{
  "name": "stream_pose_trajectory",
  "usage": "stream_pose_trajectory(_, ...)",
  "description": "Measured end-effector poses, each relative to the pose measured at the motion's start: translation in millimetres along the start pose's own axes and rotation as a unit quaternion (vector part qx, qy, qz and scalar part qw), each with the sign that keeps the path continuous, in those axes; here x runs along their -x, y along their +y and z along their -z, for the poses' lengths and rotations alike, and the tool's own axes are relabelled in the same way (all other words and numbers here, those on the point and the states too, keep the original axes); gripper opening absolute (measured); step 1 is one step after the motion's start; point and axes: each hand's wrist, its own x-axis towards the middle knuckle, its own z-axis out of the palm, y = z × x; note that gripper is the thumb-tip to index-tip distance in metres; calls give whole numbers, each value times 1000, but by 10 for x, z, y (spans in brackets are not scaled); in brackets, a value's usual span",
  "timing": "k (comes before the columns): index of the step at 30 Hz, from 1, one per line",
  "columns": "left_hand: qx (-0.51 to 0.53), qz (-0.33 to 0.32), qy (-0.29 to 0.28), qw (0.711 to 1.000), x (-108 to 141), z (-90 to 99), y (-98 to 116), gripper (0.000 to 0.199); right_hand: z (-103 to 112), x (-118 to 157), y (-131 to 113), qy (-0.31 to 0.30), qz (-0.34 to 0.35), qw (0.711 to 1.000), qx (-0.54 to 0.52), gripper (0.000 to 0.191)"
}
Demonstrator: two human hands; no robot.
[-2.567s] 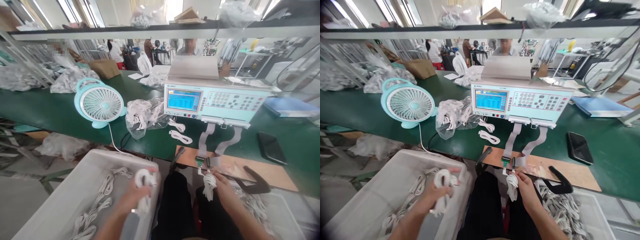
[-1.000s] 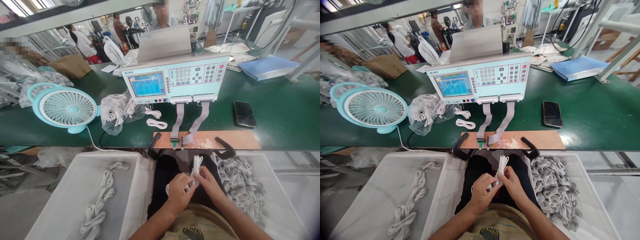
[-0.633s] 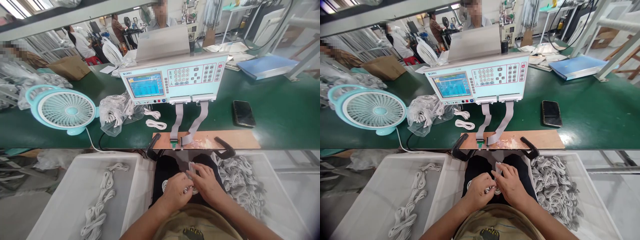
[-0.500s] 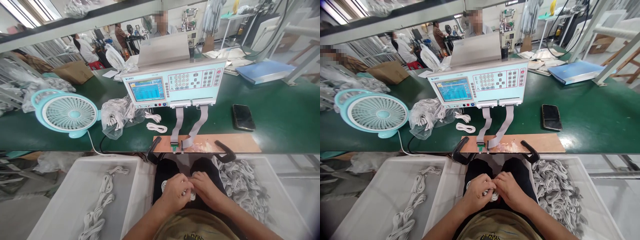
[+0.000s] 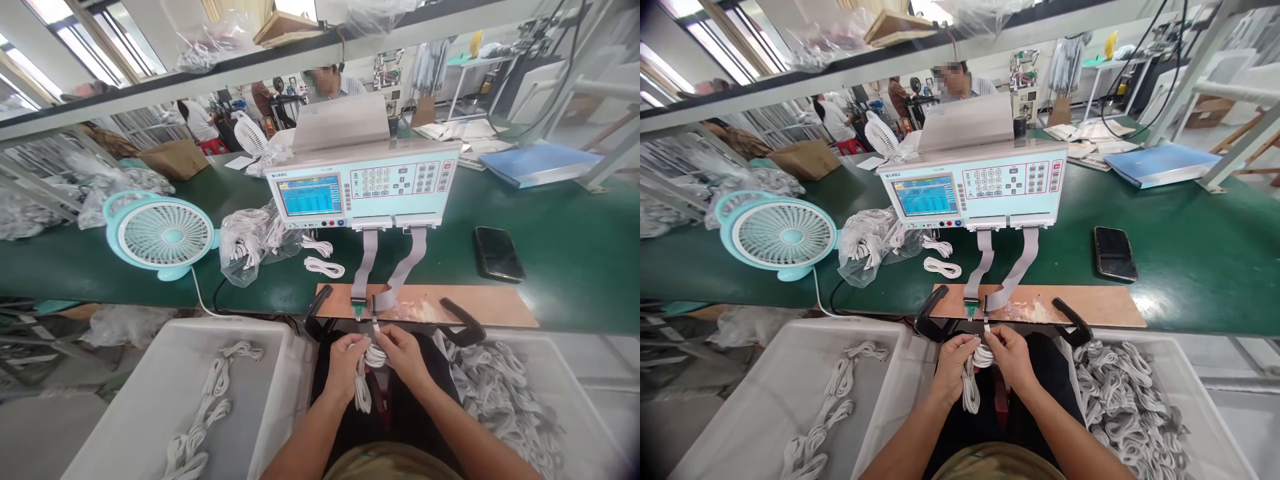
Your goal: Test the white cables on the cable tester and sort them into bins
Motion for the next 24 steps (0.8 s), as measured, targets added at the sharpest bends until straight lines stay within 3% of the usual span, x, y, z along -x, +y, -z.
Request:
stream_pose_trajectory(2,26,13,5,1000,-28,8,-3,35,-17,-29,-3,2,-2,1000,-10,36)
stream_pose_trajectory(7,47,44,-49,997,-76,58,21,33,-51,-28,-47,1,-33,996,-81,32)
stream_pose_trajectory(12,-102,-41,-109,988,-124,150,164,30,-104,-55,-119,-12,-134,978,-162,38)
stream_pose_trajectory(15,-164,-77,-156,971,-141,174,238,33,-126,-83,-129,1,-154,971,-182,40)
stream_pose_trajectory(24,-47,-130,-52,989,-135,89,62,28,-102,-99,-160,-3,-140,981,-131,40)
